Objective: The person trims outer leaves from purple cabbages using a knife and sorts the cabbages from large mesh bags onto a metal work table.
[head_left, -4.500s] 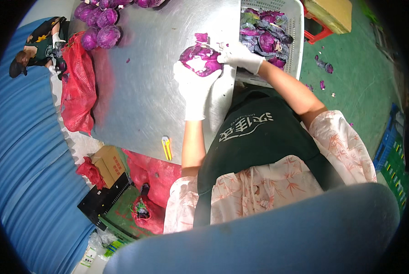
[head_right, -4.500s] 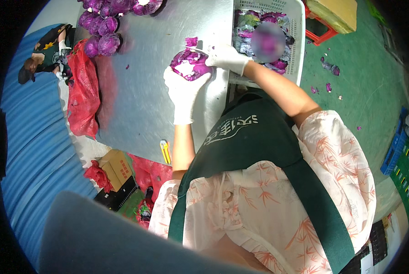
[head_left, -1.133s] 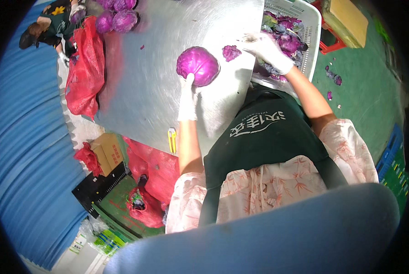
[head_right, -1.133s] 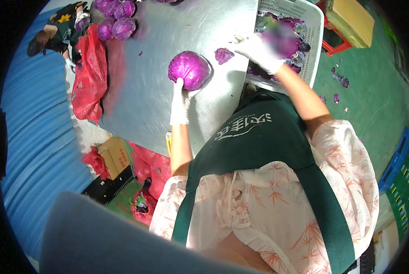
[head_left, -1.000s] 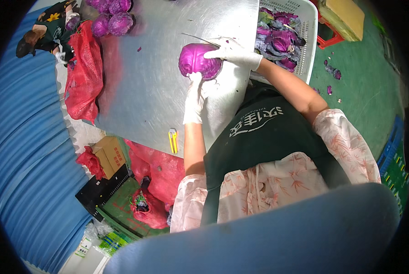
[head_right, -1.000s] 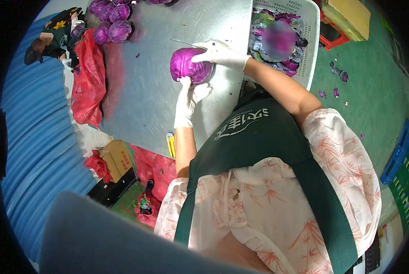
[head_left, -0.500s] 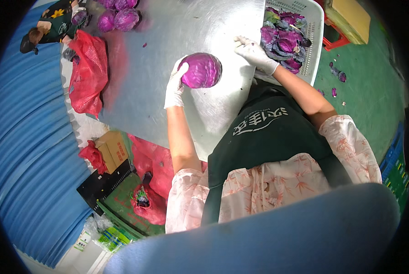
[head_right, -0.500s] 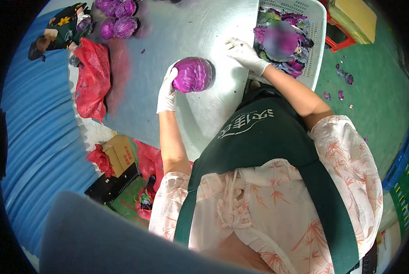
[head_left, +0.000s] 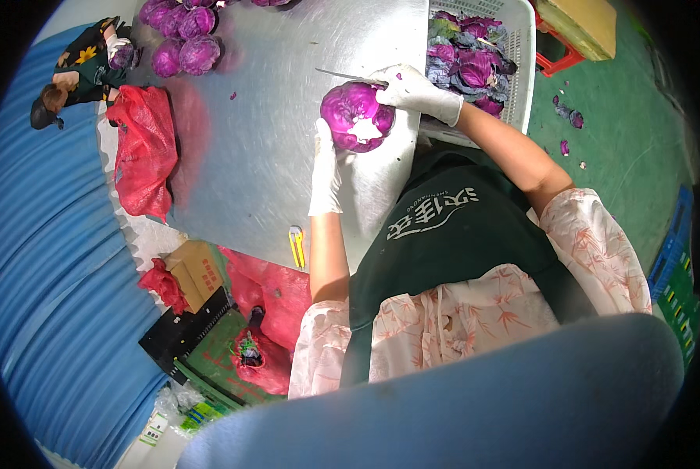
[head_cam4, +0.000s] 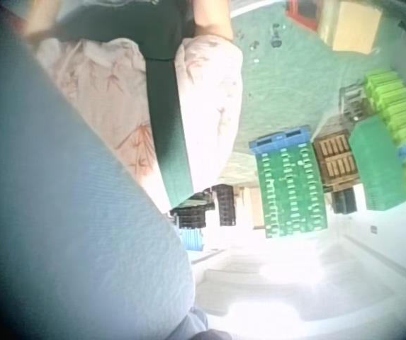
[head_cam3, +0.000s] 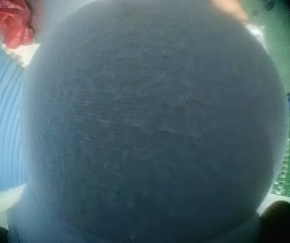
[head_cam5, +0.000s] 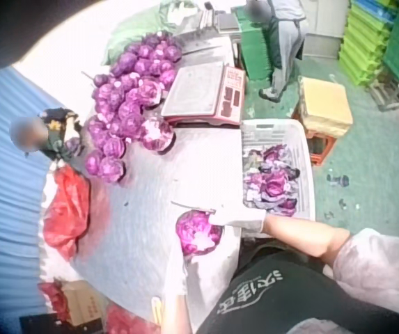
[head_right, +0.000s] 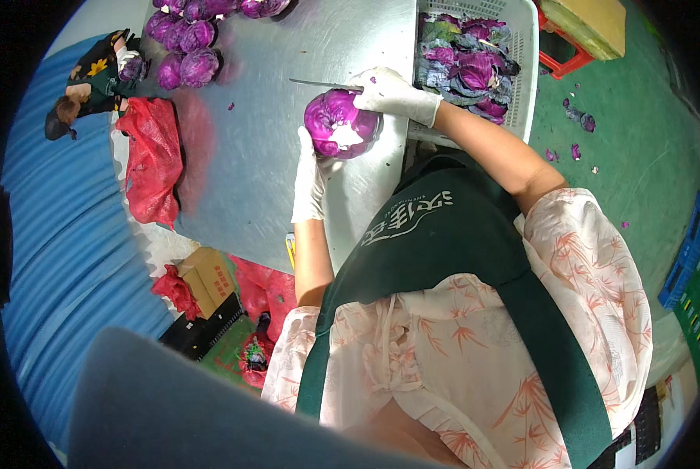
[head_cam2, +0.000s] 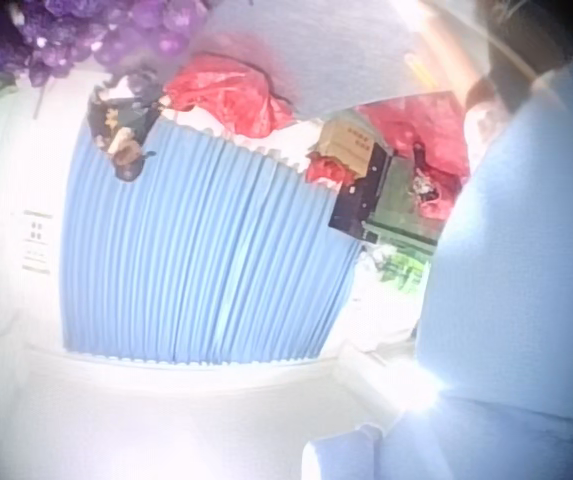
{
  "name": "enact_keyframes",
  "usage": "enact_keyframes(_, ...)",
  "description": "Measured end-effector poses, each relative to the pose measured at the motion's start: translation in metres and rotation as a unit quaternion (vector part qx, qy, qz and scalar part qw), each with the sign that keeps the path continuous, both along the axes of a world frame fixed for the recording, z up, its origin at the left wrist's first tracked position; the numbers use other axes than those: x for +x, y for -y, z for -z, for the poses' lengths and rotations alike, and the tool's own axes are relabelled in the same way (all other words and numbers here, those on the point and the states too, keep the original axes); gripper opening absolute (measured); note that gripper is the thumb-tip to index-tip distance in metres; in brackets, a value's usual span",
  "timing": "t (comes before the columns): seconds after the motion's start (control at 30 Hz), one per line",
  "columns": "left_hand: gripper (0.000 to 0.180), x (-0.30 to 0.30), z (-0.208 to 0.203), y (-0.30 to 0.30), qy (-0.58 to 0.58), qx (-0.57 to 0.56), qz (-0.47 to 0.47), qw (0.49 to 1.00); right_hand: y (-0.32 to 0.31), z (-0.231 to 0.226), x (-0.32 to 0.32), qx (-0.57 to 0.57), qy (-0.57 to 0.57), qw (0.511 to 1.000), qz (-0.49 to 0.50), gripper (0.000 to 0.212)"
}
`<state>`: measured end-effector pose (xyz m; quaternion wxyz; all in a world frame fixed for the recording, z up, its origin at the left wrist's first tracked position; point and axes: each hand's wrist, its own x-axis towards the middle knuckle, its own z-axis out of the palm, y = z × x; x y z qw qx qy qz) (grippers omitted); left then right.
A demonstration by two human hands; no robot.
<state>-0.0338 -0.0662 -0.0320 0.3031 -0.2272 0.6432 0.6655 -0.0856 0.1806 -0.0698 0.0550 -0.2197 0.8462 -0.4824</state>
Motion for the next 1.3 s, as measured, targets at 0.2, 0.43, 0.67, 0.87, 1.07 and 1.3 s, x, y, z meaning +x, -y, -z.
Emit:
enact_keyframes(0.2,0.120,0.014,-0.058,-0.043,-0.332,-0.368,0.108,0.862,0.007,-0.034,0.015,-0.194,0.145,0.970,0.032,0.019)
enact_keyframes(0.43,0.098,0.023,-0.029,0.020,-0.239,-0.269,0.042,0.932,-0.044,-0.035,0.022,-0.300,0.347,0.867,0.192,0.021)
enact_keyframes(0.67,0.089,0.030,0.002,0.070,-0.218,-0.125,0.022,0.968,-0.141,0.001,0.029,0.324,-0.011,0.887,0.329,0.049)
enact_keyframes(0.87,0.063,0.039,0.009,0.095,-0.093,0.175,-0.210,0.957,-0.056,0.024,0.019,0.008,-0.018,0.974,0.226,0.053)
enact_keyframes(1.07,0.078,0.030,-0.009,0.023,-0.338,-0.292,0.019,0.895,0.008,0.038,0.027,-0.117,0.056,0.967,0.220,0.047)
enact_keyframes(1.3,0.080,-0.046,0.006,0.040,-0.190,0.299,-0.201,0.913,0.012,0.024,0.024,0.063,-0.020,0.975,0.210,0.041)
